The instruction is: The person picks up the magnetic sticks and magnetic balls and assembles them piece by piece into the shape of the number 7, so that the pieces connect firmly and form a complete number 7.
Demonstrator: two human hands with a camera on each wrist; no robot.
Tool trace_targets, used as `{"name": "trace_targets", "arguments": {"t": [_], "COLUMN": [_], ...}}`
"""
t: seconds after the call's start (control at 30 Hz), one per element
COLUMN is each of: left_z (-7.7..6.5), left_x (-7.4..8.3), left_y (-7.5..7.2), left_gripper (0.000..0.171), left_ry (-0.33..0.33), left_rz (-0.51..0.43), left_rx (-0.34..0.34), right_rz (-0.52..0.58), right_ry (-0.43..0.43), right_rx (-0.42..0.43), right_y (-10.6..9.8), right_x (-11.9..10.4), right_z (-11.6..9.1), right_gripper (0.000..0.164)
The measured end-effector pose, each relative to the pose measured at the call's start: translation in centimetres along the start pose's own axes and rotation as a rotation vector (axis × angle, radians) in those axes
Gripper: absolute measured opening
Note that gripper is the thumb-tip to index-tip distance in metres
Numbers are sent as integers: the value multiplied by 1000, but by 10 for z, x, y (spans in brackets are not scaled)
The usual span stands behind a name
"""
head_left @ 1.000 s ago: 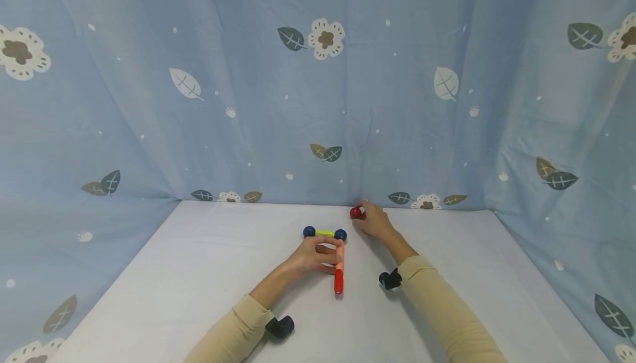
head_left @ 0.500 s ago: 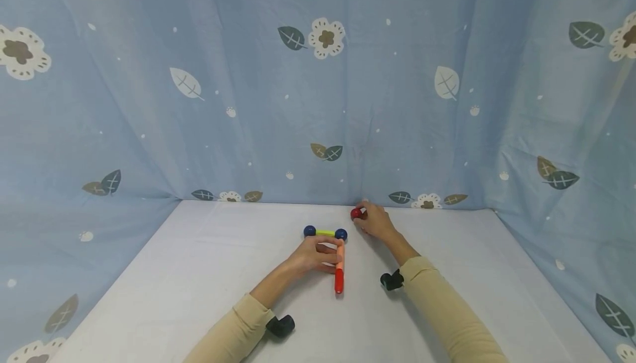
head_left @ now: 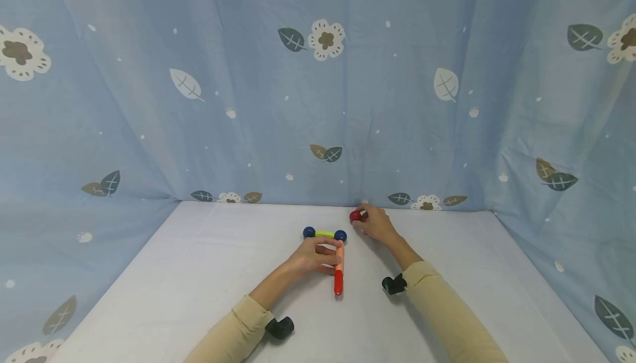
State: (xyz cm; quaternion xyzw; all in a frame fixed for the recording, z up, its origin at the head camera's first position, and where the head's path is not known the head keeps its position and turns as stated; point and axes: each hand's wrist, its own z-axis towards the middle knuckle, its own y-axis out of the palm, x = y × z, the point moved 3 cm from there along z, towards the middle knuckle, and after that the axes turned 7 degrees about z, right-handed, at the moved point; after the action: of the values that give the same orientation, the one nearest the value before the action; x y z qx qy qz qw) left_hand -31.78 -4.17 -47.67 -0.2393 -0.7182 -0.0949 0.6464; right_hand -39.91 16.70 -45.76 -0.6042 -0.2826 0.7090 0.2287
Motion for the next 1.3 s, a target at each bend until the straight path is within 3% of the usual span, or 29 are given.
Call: {"name": "trace_targets", "arguments": {"t": [0.87,1.3], "left_z": [-1,-2], "left_x": [1,1], "left_y": [-1,1], "left_gripper": [40,39], "left_ry": [8,11], "left_rz": [1,11], "left_rx": [-9,-5], "right_rz": [-49,-64], "right_ry": [-157,-217], "right_rx": [3,-53], "right_y": [-13,-14], "right_x": [-24,-34], "right_z": [-28,-48], "right_gripper": [39,36]}}
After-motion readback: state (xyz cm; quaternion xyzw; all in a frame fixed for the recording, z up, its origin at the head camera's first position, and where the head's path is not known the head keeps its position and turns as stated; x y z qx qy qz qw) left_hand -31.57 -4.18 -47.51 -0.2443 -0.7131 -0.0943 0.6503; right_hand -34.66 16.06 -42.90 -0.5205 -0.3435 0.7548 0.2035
